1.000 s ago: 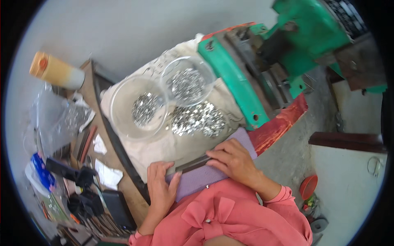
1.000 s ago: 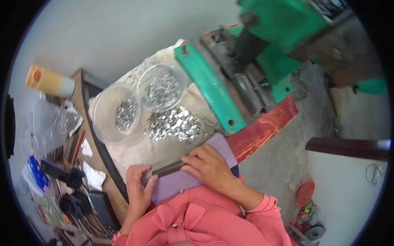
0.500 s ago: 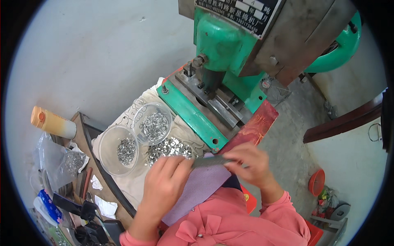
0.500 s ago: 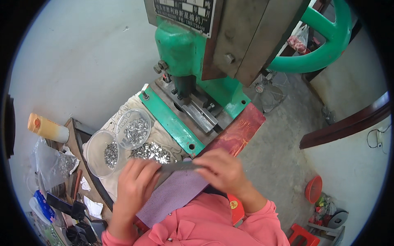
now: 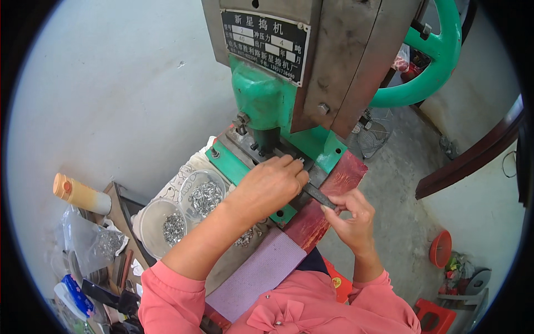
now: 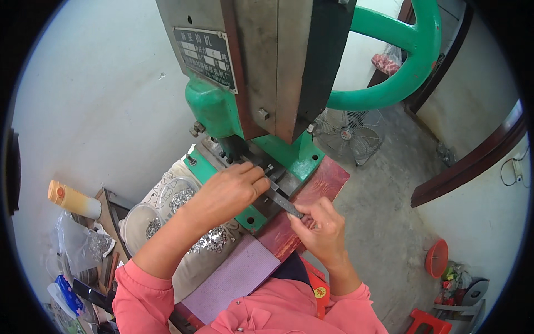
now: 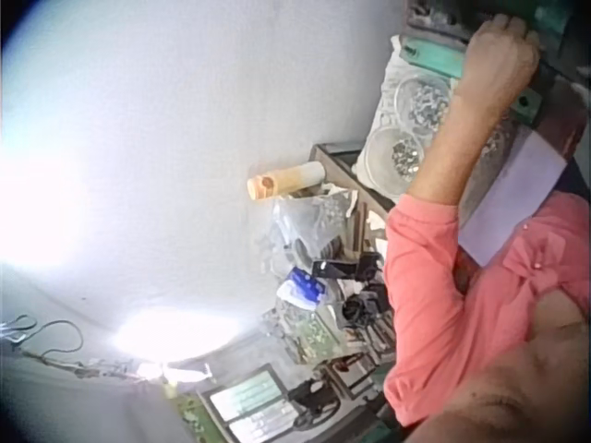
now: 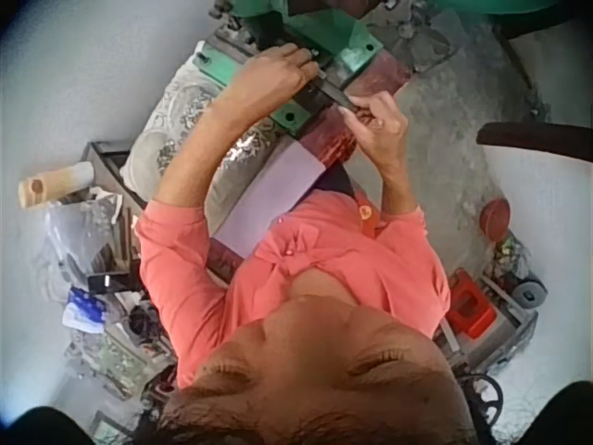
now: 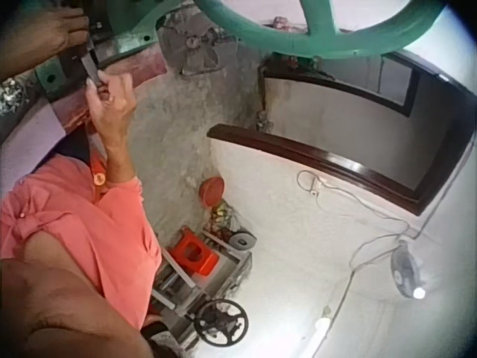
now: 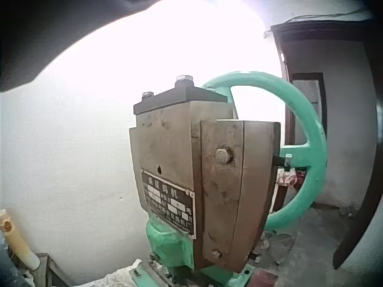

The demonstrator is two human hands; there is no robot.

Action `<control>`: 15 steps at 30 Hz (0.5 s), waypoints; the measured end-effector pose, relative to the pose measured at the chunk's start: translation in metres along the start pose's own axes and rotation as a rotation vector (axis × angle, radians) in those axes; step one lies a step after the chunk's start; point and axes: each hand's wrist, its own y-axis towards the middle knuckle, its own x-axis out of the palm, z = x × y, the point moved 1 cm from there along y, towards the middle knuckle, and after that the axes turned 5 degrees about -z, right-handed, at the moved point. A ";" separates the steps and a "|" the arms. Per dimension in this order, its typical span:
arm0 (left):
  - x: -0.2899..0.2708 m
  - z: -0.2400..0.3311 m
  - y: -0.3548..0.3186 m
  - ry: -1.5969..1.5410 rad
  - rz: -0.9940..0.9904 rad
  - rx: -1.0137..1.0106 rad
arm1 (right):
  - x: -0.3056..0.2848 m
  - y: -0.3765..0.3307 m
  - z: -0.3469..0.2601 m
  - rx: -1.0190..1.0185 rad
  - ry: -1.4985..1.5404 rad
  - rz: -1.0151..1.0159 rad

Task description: The person picks small silver metal pieces from a container and places them into slots on a metal strip. They then insert the strip into a green press machine and operate the lever to process the components. The person repeats this cycle of loading and pressing multiple times.

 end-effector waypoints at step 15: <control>0.018 0.015 -0.033 0.059 -0.002 -0.176 | 0.035 0.027 0.032 0.042 0.360 -0.173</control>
